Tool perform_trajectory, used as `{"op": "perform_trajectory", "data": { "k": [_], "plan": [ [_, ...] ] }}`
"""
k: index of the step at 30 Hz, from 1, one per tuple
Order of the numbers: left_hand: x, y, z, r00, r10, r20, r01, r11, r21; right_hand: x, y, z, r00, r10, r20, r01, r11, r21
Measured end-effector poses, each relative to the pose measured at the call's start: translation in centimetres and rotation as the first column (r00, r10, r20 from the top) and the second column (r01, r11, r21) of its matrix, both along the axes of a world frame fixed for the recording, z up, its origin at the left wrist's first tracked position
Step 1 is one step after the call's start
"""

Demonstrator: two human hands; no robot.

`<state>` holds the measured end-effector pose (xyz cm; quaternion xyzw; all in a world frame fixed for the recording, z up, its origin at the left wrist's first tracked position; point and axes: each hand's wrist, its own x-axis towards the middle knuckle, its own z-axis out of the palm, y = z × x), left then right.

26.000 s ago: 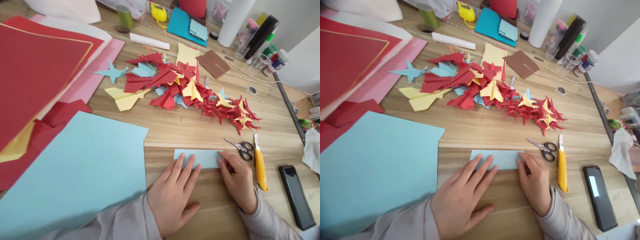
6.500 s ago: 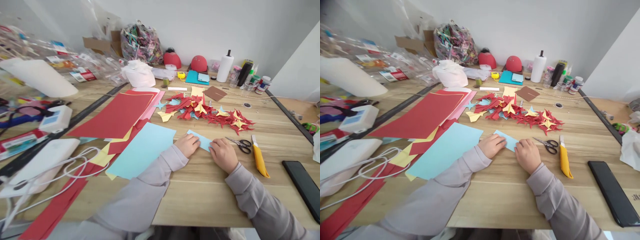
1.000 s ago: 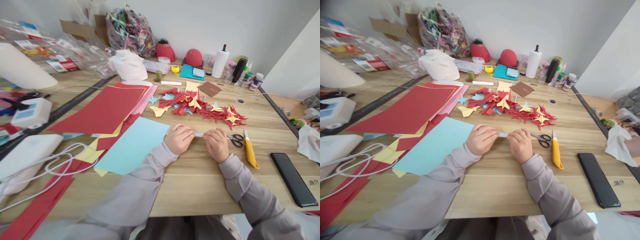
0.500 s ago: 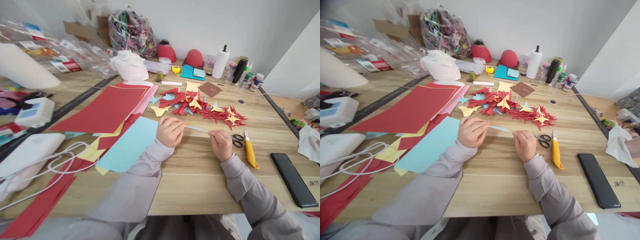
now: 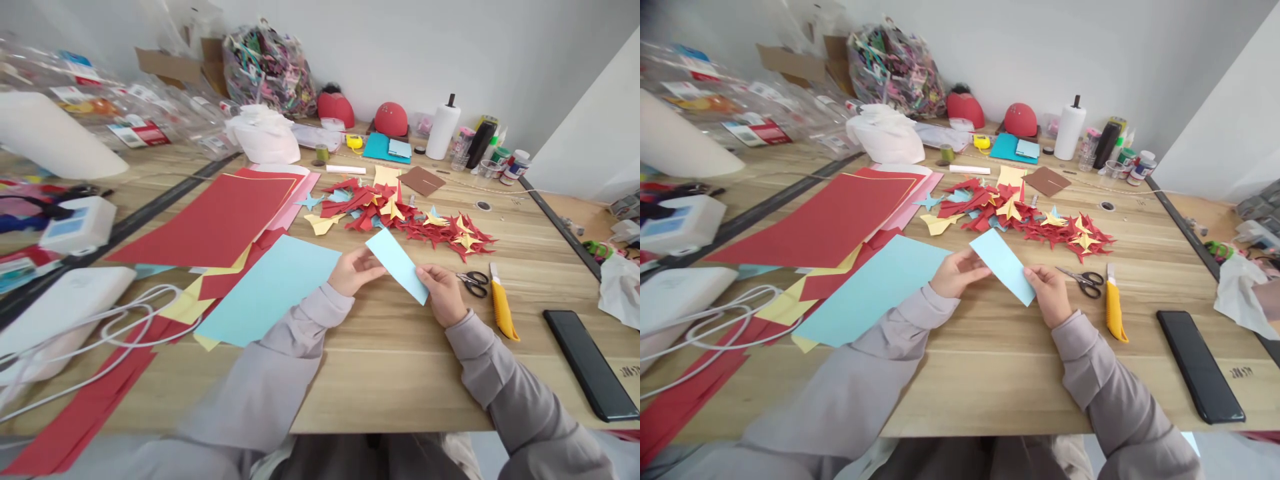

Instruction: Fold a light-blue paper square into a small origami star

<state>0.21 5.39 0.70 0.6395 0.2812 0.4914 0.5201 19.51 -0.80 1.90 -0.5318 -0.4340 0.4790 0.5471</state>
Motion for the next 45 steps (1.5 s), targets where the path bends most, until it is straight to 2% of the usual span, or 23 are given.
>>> {"op": "perform_trajectory", "data": {
  "k": [1,3,6,9,12,15,21,23,27,32,38,41,45],
  "plan": [
    [0.4,-0.2,-0.1,0.995,-0.090,0.032,0.091,0.995,-0.030,-0.2,-0.1,-0.1,0.998,0.041,-0.054,-0.044,0.997,-0.056],
    [0.8,-0.6,-0.1,0.979,-0.188,0.083,0.194,0.979,-0.062,-0.4,-0.2,-0.2,0.990,0.092,-0.103,-0.104,0.987,-0.121],
    [1.1,-1.2,0.2,0.964,-0.223,0.146,0.242,0.961,-0.132,-0.6,-0.4,0.0,0.987,0.126,-0.095,-0.138,0.981,-0.133],
    [1.1,-1.6,0.6,0.964,-0.199,0.178,0.239,0.942,-0.237,-0.7,-0.7,0.6,0.980,0.193,-0.056,-0.199,0.972,-0.127],
    [1.2,-1.8,0.9,0.973,-0.173,0.156,0.214,0.925,-0.313,-1.1,-1.0,1.1,0.956,0.292,-0.038,-0.294,0.954,-0.063],
    [1.4,-2.0,1.2,0.979,-0.165,0.116,0.196,0.914,-0.354,-1.3,-1.2,1.2,0.936,0.351,-0.007,-0.351,0.936,-0.019],
    [1.5,-2.0,1.4,0.985,-0.132,0.113,0.166,0.909,-0.383,-0.8,-1.2,1.3,0.917,0.399,0.000,-0.398,0.917,-0.029],
    [1.5,-2.0,1.5,0.987,-0.120,0.107,0.153,0.909,-0.387,-0.6,-1.2,1.3,0.926,0.370,0.071,-0.371,0.929,0.000],
    [1.3,-2.1,1.8,0.991,-0.119,0.054,0.130,0.924,-0.360,-0.2,-1.2,0.7,0.941,0.229,0.248,-0.264,0.957,0.118],
    [0.7,-2.1,2.3,0.977,-0.208,-0.040,0.179,0.911,-0.373,0.2,-0.8,-0.5,0.963,0.107,0.249,-0.166,0.960,0.227],
    [0.7,-2.2,1.9,0.949,-0.289,-0.122,0.208,0.870,-0.447,0.1,-0.3,-0.5,0.970,0.037,0.242,-0.087,0.976,0.200],
    [0.9,-2.0,1.5,0.963,-0.229,-0.144,0.137,0.872,-0.470,0.1,-0.3,-0.5,0.968,0.020,0.251,-0.072,0.977,0.203],
    [1.1,-1.3,1.2,0.993,-0.104,0.051,0.115,0.872,-0.476,0.3,-0.1,-0.5,0.958,0.030,0.286,-0.086,0.979,0.185]
  ]
}}
